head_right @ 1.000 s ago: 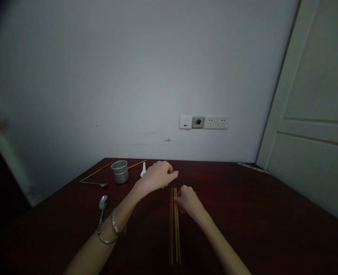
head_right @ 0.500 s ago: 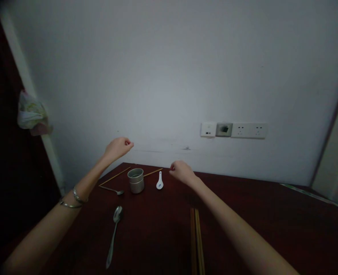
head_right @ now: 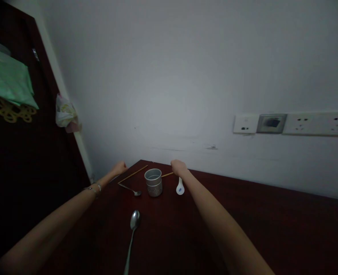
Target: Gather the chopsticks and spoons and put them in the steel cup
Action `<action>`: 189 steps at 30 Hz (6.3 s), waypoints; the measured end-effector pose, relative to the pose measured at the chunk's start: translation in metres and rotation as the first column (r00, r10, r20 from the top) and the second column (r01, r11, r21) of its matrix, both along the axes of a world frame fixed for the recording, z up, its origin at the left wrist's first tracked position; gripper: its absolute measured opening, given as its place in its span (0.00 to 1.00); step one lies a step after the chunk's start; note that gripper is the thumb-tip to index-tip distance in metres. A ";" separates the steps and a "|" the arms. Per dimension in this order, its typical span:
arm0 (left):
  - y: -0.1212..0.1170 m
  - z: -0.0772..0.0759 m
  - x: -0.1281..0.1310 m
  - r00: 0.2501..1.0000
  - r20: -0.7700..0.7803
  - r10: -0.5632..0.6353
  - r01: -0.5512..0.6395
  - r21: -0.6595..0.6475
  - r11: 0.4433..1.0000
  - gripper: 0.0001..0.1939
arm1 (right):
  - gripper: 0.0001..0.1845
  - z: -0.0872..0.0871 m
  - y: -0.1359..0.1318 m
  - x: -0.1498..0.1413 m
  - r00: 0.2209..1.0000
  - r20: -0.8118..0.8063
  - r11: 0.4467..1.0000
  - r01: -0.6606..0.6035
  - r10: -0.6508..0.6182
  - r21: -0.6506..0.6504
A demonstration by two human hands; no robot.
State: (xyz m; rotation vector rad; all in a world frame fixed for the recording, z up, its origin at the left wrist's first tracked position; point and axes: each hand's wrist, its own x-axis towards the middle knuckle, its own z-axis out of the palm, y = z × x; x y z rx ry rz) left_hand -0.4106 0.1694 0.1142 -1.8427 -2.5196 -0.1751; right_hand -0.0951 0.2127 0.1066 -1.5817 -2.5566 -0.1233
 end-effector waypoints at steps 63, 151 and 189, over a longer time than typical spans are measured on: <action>0.010 0.111 0.105 0.578 0.632 -0.516 -0.148 0.703 0.696 0.07 | 0.08 0.089 -0.041 0.106 0.963 0.252 0.711 -0.242 0.093 0.660; -0.142 -0.032 0.370 -0.160 0.971 -0.178 0.677 0.239 0.696 0.11 | 0.15 -0.015 -0.188 0.206 -0.298 -0.906 0.953 -0.054 -0.300 -0.298; -0.099 -0.067 0.329 -0.009 0.986 -0.165 0.549 0.143 0.823 0.07 | 0.17 -0.096 -0.216 0.202 0.238 -0.713 0.741 0.368 -0.659 -0.562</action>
